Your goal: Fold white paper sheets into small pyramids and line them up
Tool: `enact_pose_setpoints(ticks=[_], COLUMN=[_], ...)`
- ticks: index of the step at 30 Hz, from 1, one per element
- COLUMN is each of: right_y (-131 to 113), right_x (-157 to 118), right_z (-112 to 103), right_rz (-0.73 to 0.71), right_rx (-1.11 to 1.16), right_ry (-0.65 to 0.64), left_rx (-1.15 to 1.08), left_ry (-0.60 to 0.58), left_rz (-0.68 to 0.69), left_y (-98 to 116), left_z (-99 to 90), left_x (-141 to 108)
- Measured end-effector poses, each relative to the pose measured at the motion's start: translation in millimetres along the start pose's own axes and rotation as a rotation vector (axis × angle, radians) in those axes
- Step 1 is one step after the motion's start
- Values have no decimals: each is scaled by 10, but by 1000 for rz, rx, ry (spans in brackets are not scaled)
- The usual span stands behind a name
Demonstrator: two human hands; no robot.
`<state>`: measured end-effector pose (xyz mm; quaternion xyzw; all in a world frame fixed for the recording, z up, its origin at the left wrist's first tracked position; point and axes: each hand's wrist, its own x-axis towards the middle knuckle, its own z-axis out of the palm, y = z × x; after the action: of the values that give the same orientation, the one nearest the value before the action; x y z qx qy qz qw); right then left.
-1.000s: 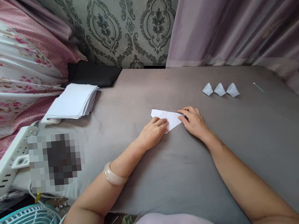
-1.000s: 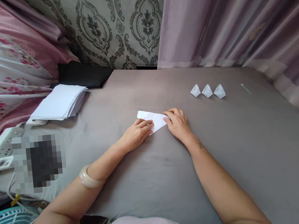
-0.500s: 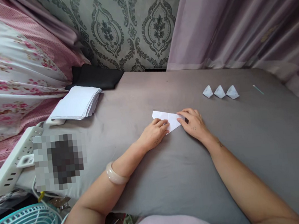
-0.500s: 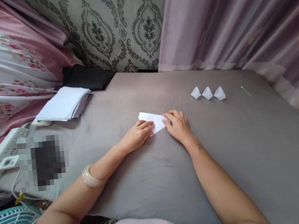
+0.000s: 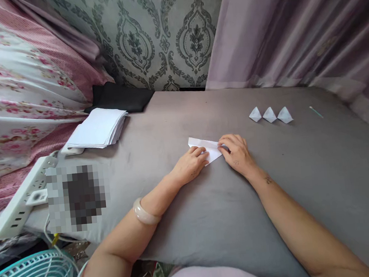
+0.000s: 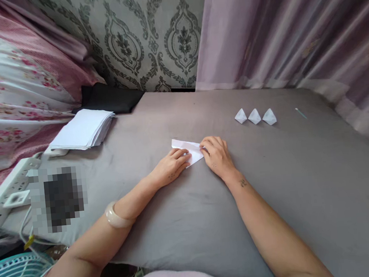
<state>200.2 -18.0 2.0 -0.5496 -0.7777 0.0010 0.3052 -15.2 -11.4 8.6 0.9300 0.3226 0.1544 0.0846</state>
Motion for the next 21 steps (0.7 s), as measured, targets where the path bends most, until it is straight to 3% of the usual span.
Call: enact_pose_setpoints(ticks=[5, 21], right_y=[-55, -165], right_x=[-8, 32], right_z=[-4, 50], right_rz=[-57, -118], right_rx=[-12, -187], right_ry=[-13, -306], left_rx=[-1, 53], left_ry=[15, 1], left_rz=[2, -29], left_y=[3, 39], left_z=[-1, 17], left_x=[5, -9])
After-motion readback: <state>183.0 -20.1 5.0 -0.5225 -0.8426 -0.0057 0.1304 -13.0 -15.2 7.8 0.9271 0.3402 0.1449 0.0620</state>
